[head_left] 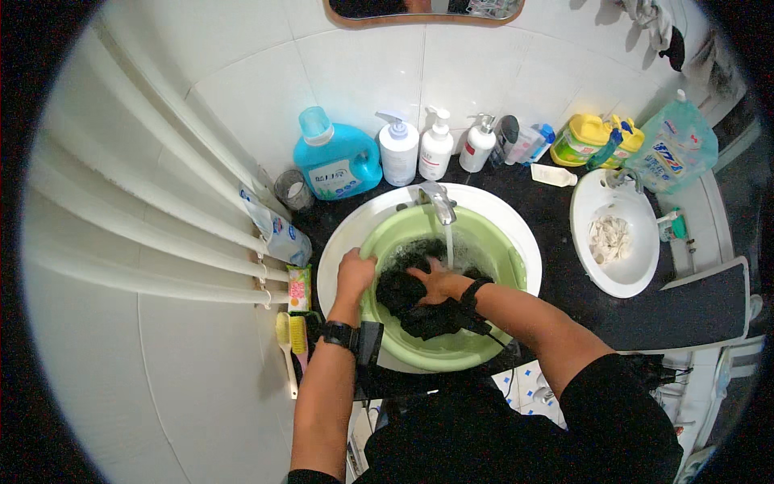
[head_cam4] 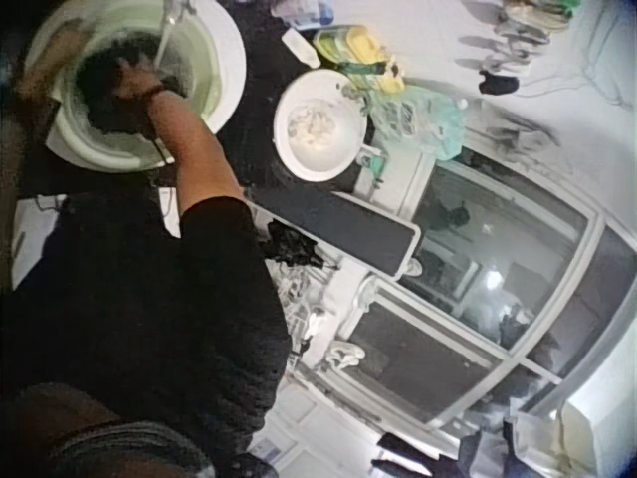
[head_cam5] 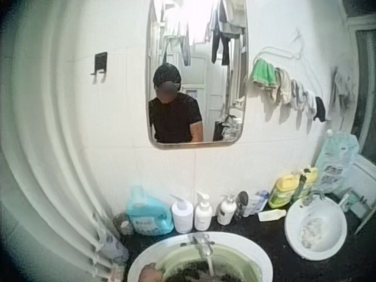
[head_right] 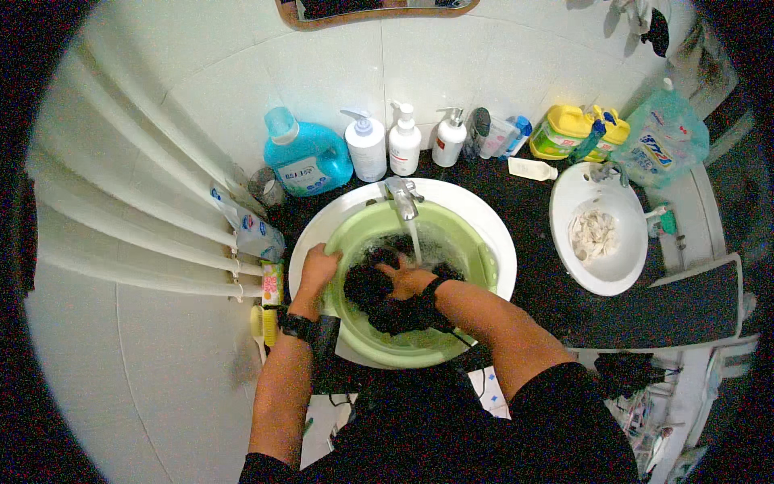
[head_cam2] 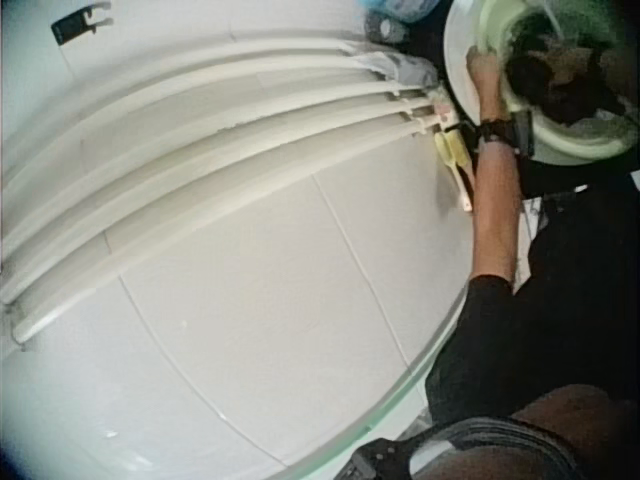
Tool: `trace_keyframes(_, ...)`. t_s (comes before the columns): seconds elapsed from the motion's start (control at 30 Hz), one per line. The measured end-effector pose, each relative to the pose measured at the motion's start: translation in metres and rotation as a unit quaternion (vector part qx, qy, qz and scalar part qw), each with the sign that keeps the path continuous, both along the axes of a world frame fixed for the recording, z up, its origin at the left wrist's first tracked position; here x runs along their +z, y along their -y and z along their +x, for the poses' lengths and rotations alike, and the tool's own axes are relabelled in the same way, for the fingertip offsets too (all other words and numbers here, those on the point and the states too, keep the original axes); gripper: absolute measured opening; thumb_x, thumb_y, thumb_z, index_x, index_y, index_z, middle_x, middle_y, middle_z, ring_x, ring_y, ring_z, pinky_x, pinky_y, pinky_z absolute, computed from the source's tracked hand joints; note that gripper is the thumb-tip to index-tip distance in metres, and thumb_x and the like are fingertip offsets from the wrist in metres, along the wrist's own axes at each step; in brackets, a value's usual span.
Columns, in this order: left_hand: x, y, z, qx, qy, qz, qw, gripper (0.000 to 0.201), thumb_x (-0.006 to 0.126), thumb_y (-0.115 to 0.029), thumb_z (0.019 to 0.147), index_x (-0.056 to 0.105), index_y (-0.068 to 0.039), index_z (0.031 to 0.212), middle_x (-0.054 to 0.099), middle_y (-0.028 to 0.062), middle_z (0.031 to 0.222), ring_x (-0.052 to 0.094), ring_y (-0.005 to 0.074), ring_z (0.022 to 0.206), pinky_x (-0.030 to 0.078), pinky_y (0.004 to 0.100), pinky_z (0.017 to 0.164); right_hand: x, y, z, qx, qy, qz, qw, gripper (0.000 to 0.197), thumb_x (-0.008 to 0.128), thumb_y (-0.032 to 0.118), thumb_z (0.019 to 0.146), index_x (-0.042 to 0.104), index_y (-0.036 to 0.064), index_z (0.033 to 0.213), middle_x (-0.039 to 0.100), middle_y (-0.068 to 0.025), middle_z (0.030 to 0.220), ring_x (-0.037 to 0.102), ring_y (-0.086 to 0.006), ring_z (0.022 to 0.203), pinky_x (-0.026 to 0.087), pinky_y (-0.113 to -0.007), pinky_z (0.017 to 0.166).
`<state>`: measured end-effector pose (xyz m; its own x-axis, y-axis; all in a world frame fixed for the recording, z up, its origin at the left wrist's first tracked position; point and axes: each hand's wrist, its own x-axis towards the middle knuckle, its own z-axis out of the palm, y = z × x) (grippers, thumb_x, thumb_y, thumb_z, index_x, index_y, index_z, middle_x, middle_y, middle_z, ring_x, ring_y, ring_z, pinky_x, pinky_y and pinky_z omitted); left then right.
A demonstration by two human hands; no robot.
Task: The person washes clothes in a basin within a bathroom sink. They place black fabric into a green basin, fill it with water from the faucet, and add detergent from a large refill bag. The person then scrubs and rinses the black clothing items by hand in the soapy water.
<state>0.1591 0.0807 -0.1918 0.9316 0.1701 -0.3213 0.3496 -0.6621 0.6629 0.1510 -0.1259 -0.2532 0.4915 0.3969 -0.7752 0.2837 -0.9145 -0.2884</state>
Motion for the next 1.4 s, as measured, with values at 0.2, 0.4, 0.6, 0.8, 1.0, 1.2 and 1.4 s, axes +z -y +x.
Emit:
trace_keyframes(0.2,-0.005,0.0,0.005,-0.005,-0.035,-0.018,0.999,0.041,0.061,-0.027,0.073,0.059,0.003,0.101,0.06,0.0255,0.1,0.057,0.0388,0.094,0.045,0.0416,0.081,-0.007,0.006,0.01,-0.026,0.029,0.079,0.996,0.083,0.063,0.042,0.076,0.015,0.0268,0.142,0.014,-0.0277,0.143,0.028,-0.0454,0.126,0.033,-0.051,0.1)
trace_keyframes(0.4,-0.002,0.01,0.002,-0.011,0.064,0.069,0.996,0.041,0.062,-0.026,0.073,0.059,0.004,0.1,0.06,0.0264,0.097,0.058,0.0387,0.094,0.045,0.0421,0.081,0.012,0.008,0.014,-0.028,0.007,0.004,1.0,0.088,0.056,0.052,0.08,0.002,0.0262,0.144,0.002,-0.0268,0.145,0.018,-0.042,0.132,0.027,-0.053,0.101)
trace_keyframes(0.6,-0.026,-0.01,0.007,-0.013,-0.006,0.027,1.0,0.037,0.064,-0.027,0.073,0.06,0.004,0.094,0.061,0.0258,0.096,0.057,0.0402,0.094,0.046,0.043,0.079,0.068,0.008,-0.004,0.011,-0.045,0.009,0.999,0.084,0.066,0.05,0.068,0.025,0.0333,0.14,0.021,-0.0167,0.145,0.03,-0.0386,0.128,0.032,-0.052,0.1)
trace_keyframes(0.8,0.009,0.007,0.003,-0.001,-0.018,0.018,1.0,0.039,0.062,-0.025,0.074,0.057,0.004,0.101,0.059,0.0279,0.098,0.057,0.0417,0.093,0.046,0.0452,0.078,0.08,0.08,0.026,-0.374,-0.13,0.27,0.878,0.032,0.052,0.027,0.084,0.059,0.0073,0.109,0.06,-0.0133,0.107,0.061,-0.0321,0.087,0.051,-0.045,0.073)
trace_keyframes(1.0,0.002,-0.001,-0.001,-0.023,0.002,0.038,0.999,0.036,0.062,-0.022,0.075,0.056,0.003,0.101,0.06,0.0271,0.097,0.056,0.0422,0.093,0.045,0.0445,0.079,0.067,0.099,0.077,-0.257,0.415,0.241,0.839,0.03,0.061,0.022,0.079,0.058,0.005,0.104,0.06,-0.0177,0.087,0.058,-0.0333,0.083,0.046,-0.04,0.078)
trace_keyframes(1.2,0.023,0.013,-0.003,-0.055,0.019,0.069,0.996,0.035,0.062,-0.02,0.075,0.055,0.004,0.099,0.059,0.0276,0.097,0.056,0.0425,0.094,0.045,0.0448,0.08,0.056,0.093,0.093,-0.287,0.292,0.331,0.85,0.037,0.059,0.026,0.083,0.057,0.0016,0.11,0.061,-0.0193,0.098,0.059,-0.0342,0.089,0.046,-0.039,0.08)
trace_keyframes(1.4,0.014,0.007,-0.001,-0.039,0.025,0.082,0.996,0.037,0.063,-0.022,0.075,0.054,0.005,0.098,0.059,0.0274,0.097,0.056,0.0422,0.094,0.045,0.0449,0.079,0.045,0.093,0.092,-0.226,0.351,0.35,0.839,0.031,0.054,0.025,0.086,0.058,0.0007,0.106,0.06,-0.0194,0.101,0.056,-0.0353,0.093,0.044,-0.04,0.082)
